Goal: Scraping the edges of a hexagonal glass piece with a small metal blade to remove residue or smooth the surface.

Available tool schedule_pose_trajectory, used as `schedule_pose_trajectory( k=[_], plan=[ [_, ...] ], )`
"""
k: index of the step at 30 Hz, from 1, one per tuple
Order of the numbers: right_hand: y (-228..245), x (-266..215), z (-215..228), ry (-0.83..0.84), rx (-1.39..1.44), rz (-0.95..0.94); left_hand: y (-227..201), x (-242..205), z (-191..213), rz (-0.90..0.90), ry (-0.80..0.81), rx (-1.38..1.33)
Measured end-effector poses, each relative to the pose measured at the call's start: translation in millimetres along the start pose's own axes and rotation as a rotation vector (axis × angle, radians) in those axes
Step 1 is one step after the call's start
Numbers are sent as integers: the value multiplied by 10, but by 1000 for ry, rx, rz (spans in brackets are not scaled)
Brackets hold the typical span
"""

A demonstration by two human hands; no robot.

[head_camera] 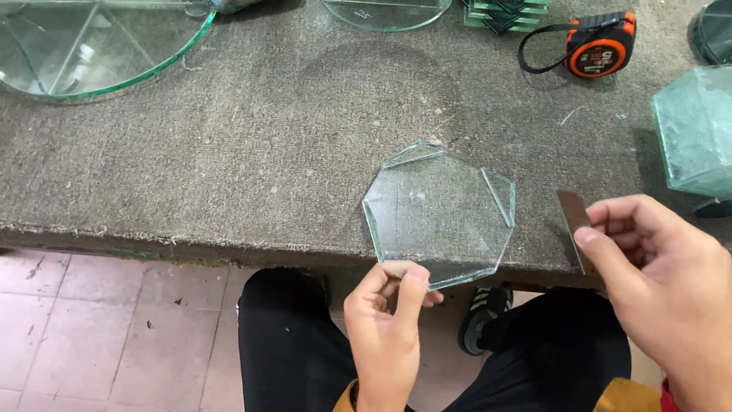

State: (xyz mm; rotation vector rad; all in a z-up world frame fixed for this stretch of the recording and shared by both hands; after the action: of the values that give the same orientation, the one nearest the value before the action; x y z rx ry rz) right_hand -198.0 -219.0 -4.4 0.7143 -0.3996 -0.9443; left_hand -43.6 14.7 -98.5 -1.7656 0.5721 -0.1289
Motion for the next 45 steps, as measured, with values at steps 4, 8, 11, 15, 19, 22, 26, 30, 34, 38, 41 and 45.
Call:
schedule_pose_trajectory(
  k=[4,8,11,15,19,22,26,30,34,38,41,45],
  plan=[
    [-47,-286,-26,7,135,28,-29,-74,41,-44,23,-2],
    [-148,-573,-93,6,264,44,125,-143,43,-8,108,-71],
    [-211,-717,-239,55,282,52,112,-184,-9,-22,161,-190],
    [-170,-825,-379,132,438,91,-72,-207,-56,-93,197,-146],
    [36,-886,-346,156,516,116,-36,-182,44,-81,213,-155],
    [322,-912,-286,122,401,170,15,-153,103,-88,253,-201],
    [911,-1032,-441,213,130,556,74,-115,205,-33,237,-171],
    [1095,-935,-411,181,-17,505,-21,-113,278,-44,220,-76],
    [1113,-738,-185,90,-149,441,29,-105,293,74,253,-234],
    [1024,-504,-147,96,-211,439,15,-86,255,230,294,-323],
    [776,-382,-204,150,-97,344,5,-99,267,300,269,-374],
    [778,-572,-357,246,29,349,-3,-154,244,374,221,-453]
  ],
)
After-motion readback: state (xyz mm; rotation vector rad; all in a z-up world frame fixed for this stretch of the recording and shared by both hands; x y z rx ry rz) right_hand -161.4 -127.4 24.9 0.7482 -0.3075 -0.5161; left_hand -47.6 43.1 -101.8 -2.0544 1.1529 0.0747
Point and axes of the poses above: each hand's wrist, its own x-axis towards the middle knuckle, its own z-axis out of the back of the hand, y = z × x, the point moved 8 cm from there along x, towards the middle knuckle, and after that the axes turned 4 degrees about y, right-handed, at the moved point
